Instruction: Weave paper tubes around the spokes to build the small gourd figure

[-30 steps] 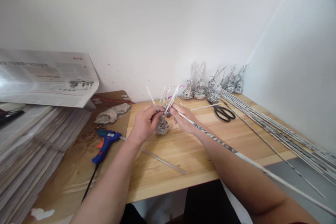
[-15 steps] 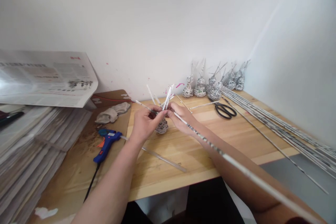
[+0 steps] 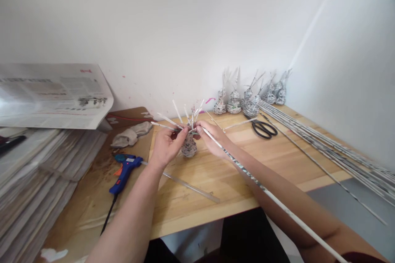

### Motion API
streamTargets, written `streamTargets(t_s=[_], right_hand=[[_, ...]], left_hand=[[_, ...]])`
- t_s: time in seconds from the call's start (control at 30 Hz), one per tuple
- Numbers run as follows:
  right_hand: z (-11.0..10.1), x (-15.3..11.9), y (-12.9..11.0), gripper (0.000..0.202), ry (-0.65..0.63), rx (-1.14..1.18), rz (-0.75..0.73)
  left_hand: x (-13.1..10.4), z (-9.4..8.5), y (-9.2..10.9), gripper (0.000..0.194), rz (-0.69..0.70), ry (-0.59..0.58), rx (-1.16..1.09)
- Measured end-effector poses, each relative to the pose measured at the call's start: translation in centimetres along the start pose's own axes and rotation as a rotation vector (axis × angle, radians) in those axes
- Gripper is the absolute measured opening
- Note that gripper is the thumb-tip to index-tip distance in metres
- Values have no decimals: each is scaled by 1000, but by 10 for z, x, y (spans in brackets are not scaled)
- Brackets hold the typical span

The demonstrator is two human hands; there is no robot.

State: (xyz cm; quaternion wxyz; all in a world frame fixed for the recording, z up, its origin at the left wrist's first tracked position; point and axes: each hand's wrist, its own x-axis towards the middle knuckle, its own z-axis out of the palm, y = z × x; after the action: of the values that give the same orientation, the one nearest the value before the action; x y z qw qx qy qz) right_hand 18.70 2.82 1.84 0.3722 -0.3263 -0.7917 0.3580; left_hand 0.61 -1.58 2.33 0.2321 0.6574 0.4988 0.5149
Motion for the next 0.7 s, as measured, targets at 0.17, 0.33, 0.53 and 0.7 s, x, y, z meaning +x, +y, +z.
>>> streamTargets(t_s=[0.17, 0.33, 0.53, 0.7], right_hand=[[-2, -1, -2, 22, 70, -63, -10], [-2, -3, -1, 23, 126, -117, -76], [-1, -4, 0, 14, 243, -262, -302], [-3, -2, -4, 8, 407, -418, -481]], left_hand=[[2, -3, -1, 29, -14, 18, 24], [4, -3, -1, 27, -21, 36, 18], [7, -5, -1, 21, 69, 63, 124], [8, -4, -2, 17, 126, 70, 159]])
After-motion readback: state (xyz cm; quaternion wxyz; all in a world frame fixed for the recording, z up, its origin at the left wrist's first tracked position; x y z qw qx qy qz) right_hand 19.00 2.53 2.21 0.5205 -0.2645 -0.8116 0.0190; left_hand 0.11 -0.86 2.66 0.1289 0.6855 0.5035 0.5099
